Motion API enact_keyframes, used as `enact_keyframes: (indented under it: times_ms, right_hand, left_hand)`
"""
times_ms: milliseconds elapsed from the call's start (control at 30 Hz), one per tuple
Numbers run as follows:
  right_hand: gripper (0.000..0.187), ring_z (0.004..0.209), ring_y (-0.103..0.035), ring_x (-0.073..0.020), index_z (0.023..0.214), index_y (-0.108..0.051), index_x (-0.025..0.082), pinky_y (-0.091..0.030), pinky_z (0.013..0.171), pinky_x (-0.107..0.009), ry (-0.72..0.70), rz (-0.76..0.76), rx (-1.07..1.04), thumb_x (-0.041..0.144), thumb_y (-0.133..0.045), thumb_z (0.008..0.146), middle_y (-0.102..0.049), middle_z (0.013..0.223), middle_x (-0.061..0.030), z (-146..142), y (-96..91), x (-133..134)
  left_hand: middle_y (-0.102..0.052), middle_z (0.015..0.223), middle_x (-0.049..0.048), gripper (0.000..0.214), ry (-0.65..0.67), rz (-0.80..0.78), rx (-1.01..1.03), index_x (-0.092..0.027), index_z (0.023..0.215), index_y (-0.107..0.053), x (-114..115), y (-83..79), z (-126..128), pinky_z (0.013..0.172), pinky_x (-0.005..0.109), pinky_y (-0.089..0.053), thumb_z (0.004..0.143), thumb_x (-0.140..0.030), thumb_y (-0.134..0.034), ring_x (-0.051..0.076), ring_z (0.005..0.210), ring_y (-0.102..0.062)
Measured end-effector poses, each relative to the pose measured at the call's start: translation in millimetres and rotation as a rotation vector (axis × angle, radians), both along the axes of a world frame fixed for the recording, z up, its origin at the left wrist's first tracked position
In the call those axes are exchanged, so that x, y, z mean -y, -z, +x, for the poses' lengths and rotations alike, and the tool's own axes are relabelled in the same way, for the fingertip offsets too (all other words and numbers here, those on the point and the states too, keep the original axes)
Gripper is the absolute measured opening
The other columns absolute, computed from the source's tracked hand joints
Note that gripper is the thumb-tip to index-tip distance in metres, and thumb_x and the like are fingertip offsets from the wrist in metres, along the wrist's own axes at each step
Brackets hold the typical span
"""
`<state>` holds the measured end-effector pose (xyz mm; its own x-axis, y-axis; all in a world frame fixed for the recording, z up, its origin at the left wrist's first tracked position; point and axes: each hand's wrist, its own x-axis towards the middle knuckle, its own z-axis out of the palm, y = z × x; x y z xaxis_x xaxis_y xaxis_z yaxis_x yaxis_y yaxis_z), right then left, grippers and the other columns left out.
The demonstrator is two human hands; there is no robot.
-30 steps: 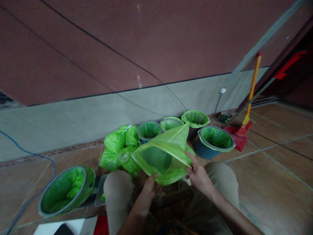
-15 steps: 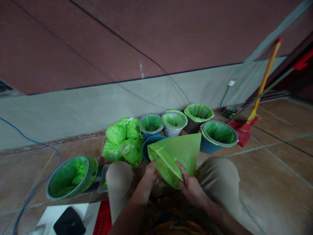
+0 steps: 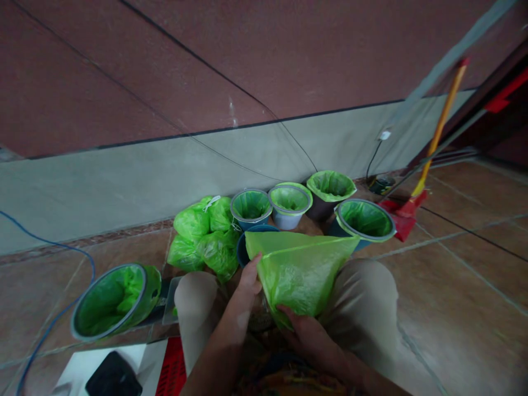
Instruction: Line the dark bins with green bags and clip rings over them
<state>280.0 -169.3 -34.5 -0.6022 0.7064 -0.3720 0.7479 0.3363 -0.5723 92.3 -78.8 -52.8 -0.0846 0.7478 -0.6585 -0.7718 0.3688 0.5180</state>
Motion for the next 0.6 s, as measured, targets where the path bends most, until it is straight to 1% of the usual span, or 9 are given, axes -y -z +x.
enact_keyframes:
  times_ms: [67,167,233,300,333,367,433,533,600]
  right_hand:
    - [0.057,0.087,-0.074,-0.0285,0.143,-0.056,0.017,-0.057,0.080,-0.038,0.024,-0.010,-0.054,0.033,-0.057,0.089,-0.078,0.098,-0.0127,2.3,-13.2,-8.3]
    - [0.049,0.074,-0.071,-0.0198,0.138,-0.060,0.021,-0.057,0.073,-0.032,0.168,0.043,-0.246,0.039,-0.053,0.093,-0.076,0.105,-0.0089,13.0,-46.8,-40.5]
    - [0.048,0.091,-0.071,-0.0206,0.136,-0.058,0.020,-0.056,0.086,-0.035,0.271,0.251,-0.369,0.042,-0.053,0.094,-0.071,0.119,-0.0107,21.6,-71.2,-71.4]
    - [0.053,0.116,-0.063,-0.0259,0.140,-0.054,0.020,-0.050,0.101,-0.042,0.262,0.432,-0.386,0.044,-0.057,0.092,-0.063,0.132,-0.0128,26.8,-88.9,-102.2]
    - [0.058,0.126,-0.057,-0.0286,0.142,-0.052,0.019,-0.046,0.107,-0.046,0.233,0.479,-0.352,0.044,-0.060,0.090,-0.059,0.137,-0.0140,27.0,-93.3,-115.3]
    - [0.066,0.132,-0.052,-0.0317,0.144,-0.050,0.019,-0.042,0.110,-0.051,0.212,0.504,-0.293,0.044,-0.066,0.086,-0.055,0.142,-0.0155,25.3,-94.2,-125.9]
    - [0.086,0.139,-0.043,-0.0376,0.150,-0.043,0.020,-0.036,0.112,-0.059,0.162,0.474,-0.156,0.043,-0.077,0.074,-0.045,0.151,-0.0179,16.3,-85.8,-139.0]
    - [0.116,0.142,-0.036,-0.0414,0.159,-0.027,0.024,-0.030,0.111,-0.066,0.084,0.315,0.006,0.038,-0.088,0.061,-0.039,0.156,-0.0197,-7.4,-54.1,-143.6]
    - [0.126,0.143,-0.036,-0.0410,0.162,-0.017,0.024,-0.029,0.112,-0.066,0.070,0.239,0.088,0.034,-0.090,0.059,-0.043,0.153,-0.0208,-26.4,-27.6,-144.0]
  left_hand:
    - [-0.076,0.074,0.0094,0.033,-0.031,0.015,-0.140,-0.012,0.084,-0.072,2.6,-1.5,-6.9,0.085,0.043,-0.059,0.055,-0.021,-0.086,0.031,0.082,-0.075]
    - [-0.075,0.070,0.0060,0.033,-0.083,0.069,-0.289,-0.013,0.079,-0.071,7.4,-9.4,-25.4,0.079,0.040,-0.058,0.048,-0.013,-0.083,0.027,0.073,-0.074]
    - [-0.075,0.071,0.0059,0.034,-0.076,0.098,-0.347,-0.013,0.080,-0.072,10.3,-17.9,-42.6,0.077,0.039,-0.057,0.048,-0.015,-0.083,0.025,0.071,-0.073]
    - [-0.074,0.072,0.0061,0.035,-0.074,0.100,-0.406,-0.013,0.081,-0.071,11.9,-25.8,-61.5,0.075,0.038,-0.056,0.048,-0.018,-0.084,0.023,0.068,-0.071]
    - [-0.074,0.073,0.0053,0.035,-0.097,0.091,-0.443,-0.013,0.080,-0.070,12.0,-28.8,-70.8,0.074,0.038,-0.055,0.048,-0.018,-0.083,0.022,0.066,-0.070]
    - [-0.073,0.073,0.0042,0.035,-0.132,0.081,-0.483,-0.014,0.080,-0.070,11.5,-31.1,-79.6,0.073,0.037,-0.054,0.048,-0.018,-0.083,0.020,0.065,-0.068]
    - [-0.072,0.073,0.0016,0.033,-0.203,0.074,-0.556,-0.016,0.079,-0.068,9.1,-33.5,-95.1,0.073,0.036,-0.053,0.049,-0.017,-0.081,0.018,0.064,-0.066]
    - [-0.070,0.072,-0.0006,0.029,-0.275,0.071,-0.629,-0.018,0.079,-0.066,2.6,-33.5,-110.2,0.072,0.035,-0.053,0.052,-0.018,-0.078,0.017,0.064,-0.064]
    - [-0.069,0.069,-0.0014,0.026,-0.314,0.057,-0.661,-0.018,0.075,-0.065,-3.6,-32.1,-114.1,0.071,0.034,-0.053,0.051,-0.016,-0.076,0.016,0.061,-0.063]
